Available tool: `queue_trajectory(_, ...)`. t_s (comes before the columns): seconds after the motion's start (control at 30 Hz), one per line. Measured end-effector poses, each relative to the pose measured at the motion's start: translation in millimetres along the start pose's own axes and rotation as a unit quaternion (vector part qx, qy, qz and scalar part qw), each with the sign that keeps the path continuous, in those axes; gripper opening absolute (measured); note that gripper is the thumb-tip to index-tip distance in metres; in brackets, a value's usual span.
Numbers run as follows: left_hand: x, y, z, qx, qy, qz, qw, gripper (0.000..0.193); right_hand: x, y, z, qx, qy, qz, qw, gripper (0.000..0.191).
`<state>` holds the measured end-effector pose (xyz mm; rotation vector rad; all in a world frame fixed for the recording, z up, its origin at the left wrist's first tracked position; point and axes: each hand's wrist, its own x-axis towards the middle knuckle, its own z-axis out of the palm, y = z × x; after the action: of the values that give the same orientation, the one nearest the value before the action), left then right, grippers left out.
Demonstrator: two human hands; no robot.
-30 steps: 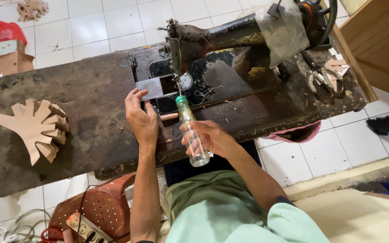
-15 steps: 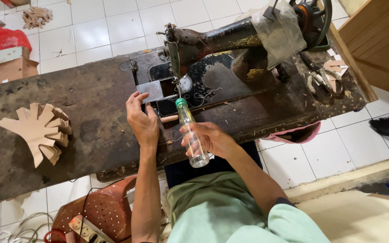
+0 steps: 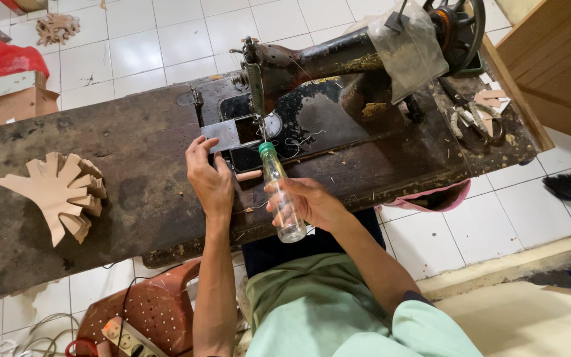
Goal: The person sits on the tiled floor sorting and stacking cut leather pieces shaped like leaf or tree silhouettes, gathering them into a pile. They carry the stack to a treadle sewing machine, thread the machine, apply liquid from a bottle to the machine, and begin positioning a leather piece under the needle.
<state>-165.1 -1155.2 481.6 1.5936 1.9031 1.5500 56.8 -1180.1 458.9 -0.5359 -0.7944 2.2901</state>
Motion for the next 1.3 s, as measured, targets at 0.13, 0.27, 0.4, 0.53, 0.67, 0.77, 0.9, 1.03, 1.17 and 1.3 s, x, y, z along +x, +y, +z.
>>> queue_trajectory(0.13,2,0,0,0.012,0.003,0.016,1.000,0.025,-1,4,-3,-0.006,0.002,-0.004,1.000,0.055)
queue_trajectory(0.27,-2,6,-7,-0.029,-0.038,0.027,0.998,0.022,-17,10,6,-0.029,-0.012,0.017,0.999,0.055)
queue_trajectory(0.4,-28,23,-43,-0.209,-0.228,0.014,0.951,0.027,-54,15,37,-0.223,-0.002,-0.006,0.975,0.063)
queue_trajectory(0.53,-64,43,-99,-0.213,-0.362,0.062,0.905,0.050,-53,1,68,-0.523,-0.004,-0.107,0.845,0.096)
queue_trajectory(0.67,-94,54,-137,-0.152,-0.210,-0.081,0.962,0.041,8,8,93,-0.651,-0.095,-0.197,0.727,0.093)
queue_trajectory(0.77,-105,33,-168,-0.044,-0.022,-0.203,0.978,0.039,52,31,109,-0.638,-0.152,-0.285,0.699,0.085)
queue_trajectory(0.9,-135,-35,-213,0.121,0.224,-0.136,0.957,0.035,83,40,109,-0.665,-0.170,-0.335,0.646,0.067)
queue_trajectory(1.03,-178,-113,-214,0.190,0.277,-0.262,0.905,0.022,95,33,95,-0.724,-0.137,-0.309,0.601,0.058)
queue_trajectory(1.17,-207,-161,-210,0.212,0.288,-0.175,0.917,0.017,93,31,86,-0.710,-0.164,-0.276,0.627,0.047)
queue_trajectory(1.3,-211,-170,-198,-0.339,0.335,-0.152,0.866,0.029,89,32,88,-0.706,-0.157,-0.277,0.632,0.044)
